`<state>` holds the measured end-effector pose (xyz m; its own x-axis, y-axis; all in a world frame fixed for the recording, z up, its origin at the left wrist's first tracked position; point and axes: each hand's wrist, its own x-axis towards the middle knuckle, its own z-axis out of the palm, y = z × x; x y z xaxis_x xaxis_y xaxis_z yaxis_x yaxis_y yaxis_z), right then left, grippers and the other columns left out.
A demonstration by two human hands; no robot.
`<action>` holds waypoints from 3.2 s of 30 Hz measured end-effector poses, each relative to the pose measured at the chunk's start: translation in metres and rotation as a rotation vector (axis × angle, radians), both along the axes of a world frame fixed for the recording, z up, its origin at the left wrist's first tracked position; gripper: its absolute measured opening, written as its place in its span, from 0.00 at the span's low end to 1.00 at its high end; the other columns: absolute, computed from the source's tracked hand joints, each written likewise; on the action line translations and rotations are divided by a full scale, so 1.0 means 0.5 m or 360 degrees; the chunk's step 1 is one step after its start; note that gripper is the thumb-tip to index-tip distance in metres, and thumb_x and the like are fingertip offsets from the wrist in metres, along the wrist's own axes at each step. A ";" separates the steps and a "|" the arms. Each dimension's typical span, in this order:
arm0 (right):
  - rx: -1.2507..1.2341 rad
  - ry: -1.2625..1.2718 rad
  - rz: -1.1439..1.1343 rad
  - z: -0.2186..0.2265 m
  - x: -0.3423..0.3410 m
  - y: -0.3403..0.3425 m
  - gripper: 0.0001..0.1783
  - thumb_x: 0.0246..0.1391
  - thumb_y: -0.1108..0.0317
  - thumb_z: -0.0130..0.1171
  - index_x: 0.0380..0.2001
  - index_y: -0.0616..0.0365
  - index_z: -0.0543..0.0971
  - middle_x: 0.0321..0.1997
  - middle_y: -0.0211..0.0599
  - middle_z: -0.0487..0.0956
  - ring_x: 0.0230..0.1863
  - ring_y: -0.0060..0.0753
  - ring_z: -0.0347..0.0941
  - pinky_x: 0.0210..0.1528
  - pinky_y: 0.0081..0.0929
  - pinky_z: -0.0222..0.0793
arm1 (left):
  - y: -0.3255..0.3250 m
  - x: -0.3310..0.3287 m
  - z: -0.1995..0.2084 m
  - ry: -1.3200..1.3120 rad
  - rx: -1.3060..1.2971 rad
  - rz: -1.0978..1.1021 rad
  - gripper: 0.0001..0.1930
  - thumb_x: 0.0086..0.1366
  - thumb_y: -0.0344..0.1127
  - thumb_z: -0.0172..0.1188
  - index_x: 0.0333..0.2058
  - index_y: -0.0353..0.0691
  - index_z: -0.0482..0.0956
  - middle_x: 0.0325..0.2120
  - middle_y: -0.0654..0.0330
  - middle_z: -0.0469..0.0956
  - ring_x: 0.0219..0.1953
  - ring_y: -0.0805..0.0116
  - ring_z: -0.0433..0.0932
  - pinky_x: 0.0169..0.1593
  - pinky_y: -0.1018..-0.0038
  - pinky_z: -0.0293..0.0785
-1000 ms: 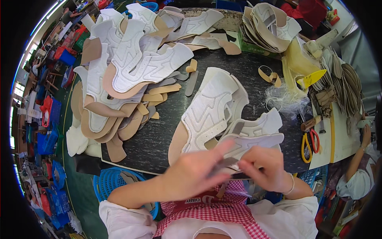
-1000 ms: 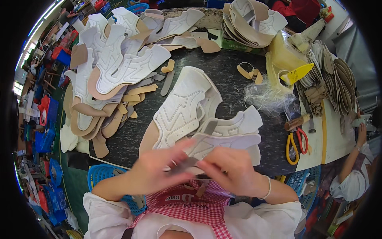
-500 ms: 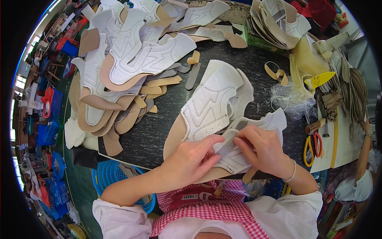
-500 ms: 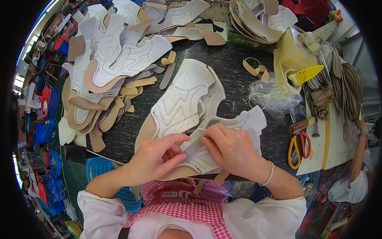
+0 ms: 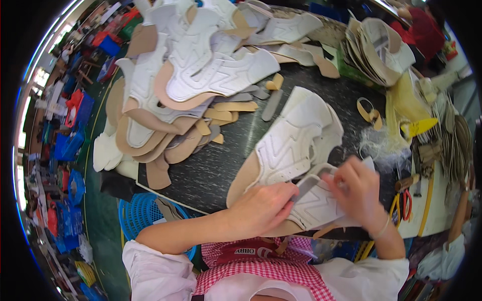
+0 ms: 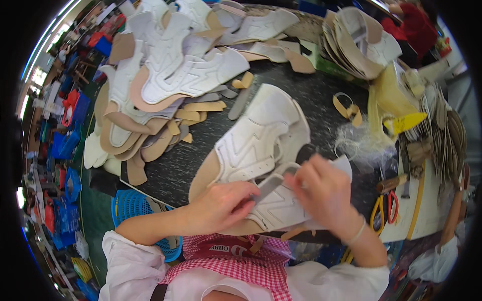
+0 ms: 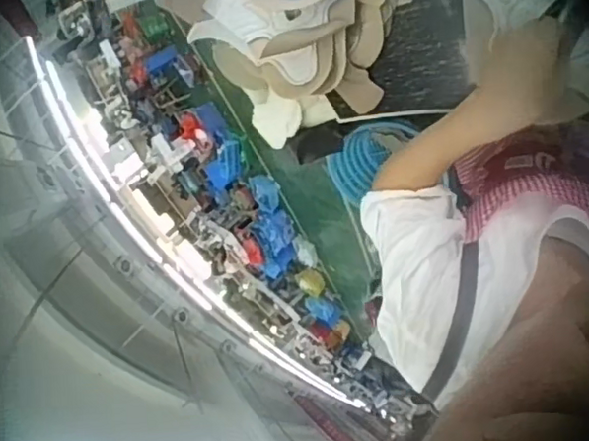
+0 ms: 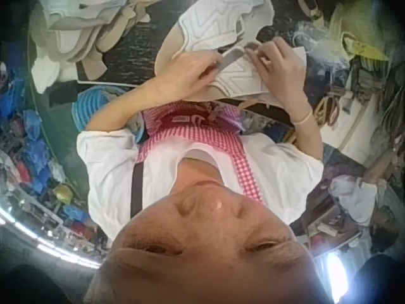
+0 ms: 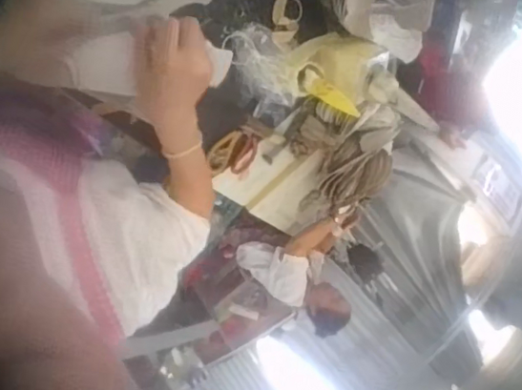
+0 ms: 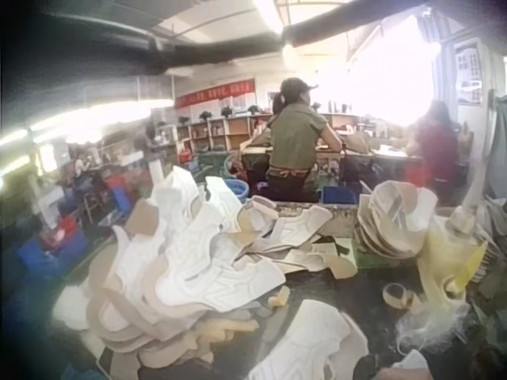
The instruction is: The person attaches reinforcement patches and toe lining inserts onto shoe upper components by hand.
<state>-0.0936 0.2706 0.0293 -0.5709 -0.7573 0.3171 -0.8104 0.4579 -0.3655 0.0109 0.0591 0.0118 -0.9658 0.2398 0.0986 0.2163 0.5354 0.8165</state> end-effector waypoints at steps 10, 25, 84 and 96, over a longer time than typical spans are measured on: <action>-0.0194 -0.0650 0.0371 -0.037 0.077 -0.043 0.12 0.47 0.72 0.63 0.35 0.60 0.73 0.37 0.43 0.71 0.36 0.45 0.71 0.36 0.34 0.69 | -0.128 -0.125 0.080 0.0651 -0.1141 0.0316 0.06 0.51 0.36 0.58 0.27 0.42 0.76 0.20 0.62 0.74 0.27 0.63 0.76 0.32 0.68 0.72; -0.0755 -0.2246 -0.0140 0.056 0.024 -0.035 0.10 0.60 0.69 0.55 0.39 0.66 0.74 0.31 0.33 0.77 0.30 0.22 0.74 0.29 0.21 0.68 | -0.148 -0.038 0.089 0.1151 -0.0392 -0.0379 0.11 0.48 0.32 0.65 0.34 0.46 0.82 0.37 0.68 0.81 0.36 0.67 0.74 0.44 0.65 0.61; 0.0063 -0.0418 0.0549 -0.025 0.066 -0.089 0.34 0.46 0.60 0.64 0.57 0.57 0.67 0.61 0.47 0.65 0.59 0.49 0.63 0.59 0.39 0.60 | -0.170 -0.066 0.034 0.0868 -0.0832 0.0250 0.06 0.49 0.27 0.64 0.26 0.40 0.75 0.19 0.59 0.74 0.24 0.59 0.76 0.27 0.66 0.70; 0.0458 -0.0132 0.0927 -0.035 0.079 -0.077 0.38 0.45 0.46 0.63 0.54 0.60 0.69 0.60 0.51 0.67 0.61 0.55 0.63 0.65 0.58 0.47 | -0.369 0.252 0.011 0.0848 -0.0984 0.1231 0.05 0.52 0.32 0.65 0.28 0.42 0.78 0.29 0.60 0.77 0.35 0.60 0.75 0.42 0.64 0.67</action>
